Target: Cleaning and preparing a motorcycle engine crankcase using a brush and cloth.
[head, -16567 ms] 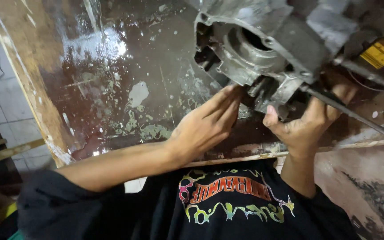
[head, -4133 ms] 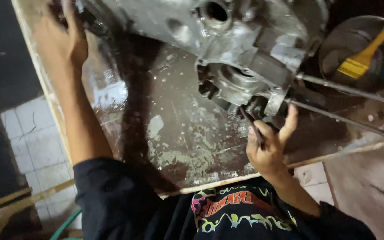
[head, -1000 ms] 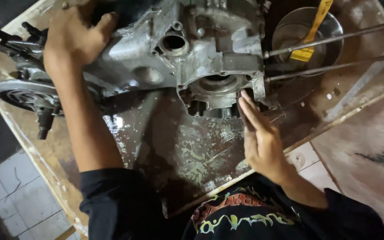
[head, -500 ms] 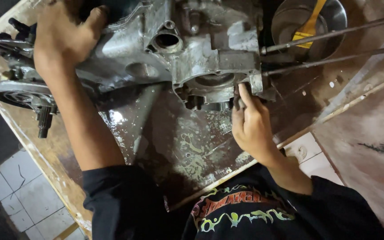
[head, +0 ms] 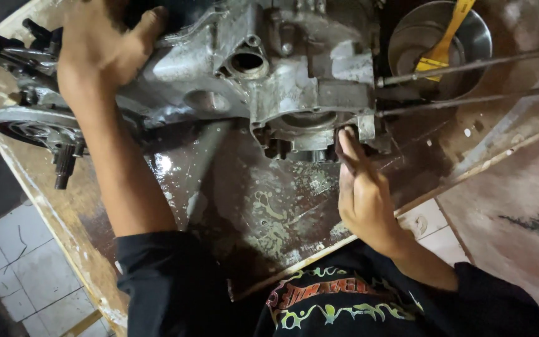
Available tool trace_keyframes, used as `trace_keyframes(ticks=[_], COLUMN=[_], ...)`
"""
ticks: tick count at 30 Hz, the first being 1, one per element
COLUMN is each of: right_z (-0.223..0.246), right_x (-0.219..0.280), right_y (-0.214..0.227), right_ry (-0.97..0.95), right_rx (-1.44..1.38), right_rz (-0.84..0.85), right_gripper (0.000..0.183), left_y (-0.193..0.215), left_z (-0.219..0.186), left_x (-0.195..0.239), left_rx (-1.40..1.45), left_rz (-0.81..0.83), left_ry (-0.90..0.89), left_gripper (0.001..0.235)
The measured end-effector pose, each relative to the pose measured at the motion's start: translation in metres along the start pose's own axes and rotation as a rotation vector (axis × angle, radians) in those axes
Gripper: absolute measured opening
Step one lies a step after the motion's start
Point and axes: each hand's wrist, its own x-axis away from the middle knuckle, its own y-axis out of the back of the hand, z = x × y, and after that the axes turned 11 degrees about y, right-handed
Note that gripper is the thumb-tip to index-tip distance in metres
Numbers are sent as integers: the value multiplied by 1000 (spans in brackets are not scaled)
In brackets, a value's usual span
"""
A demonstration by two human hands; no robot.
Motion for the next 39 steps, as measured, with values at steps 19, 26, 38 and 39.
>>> trace_keyframes(ticks=[19,26,38,39], right_z=[-2,9,4,6], right_x=[-7,-11,-2,-12], right_y=[-2,-4,2,1], right_ry=[-183,-98,-34,-36], right_rx=[-16,-173,-8,-11], right_rz=[56,-116,-45,-42], right_gripper=[38,36,34,34], left_y=[-3,1,-3,-2], left_z=[-2,-12,7,4], left_x=[-3,-2,-2,0], left_rx=[-2,20,10,9], left_rz=[18,20,-21,-18], left_ry=[116,54,-63,-60], left_gripper=[63,57,54,54])
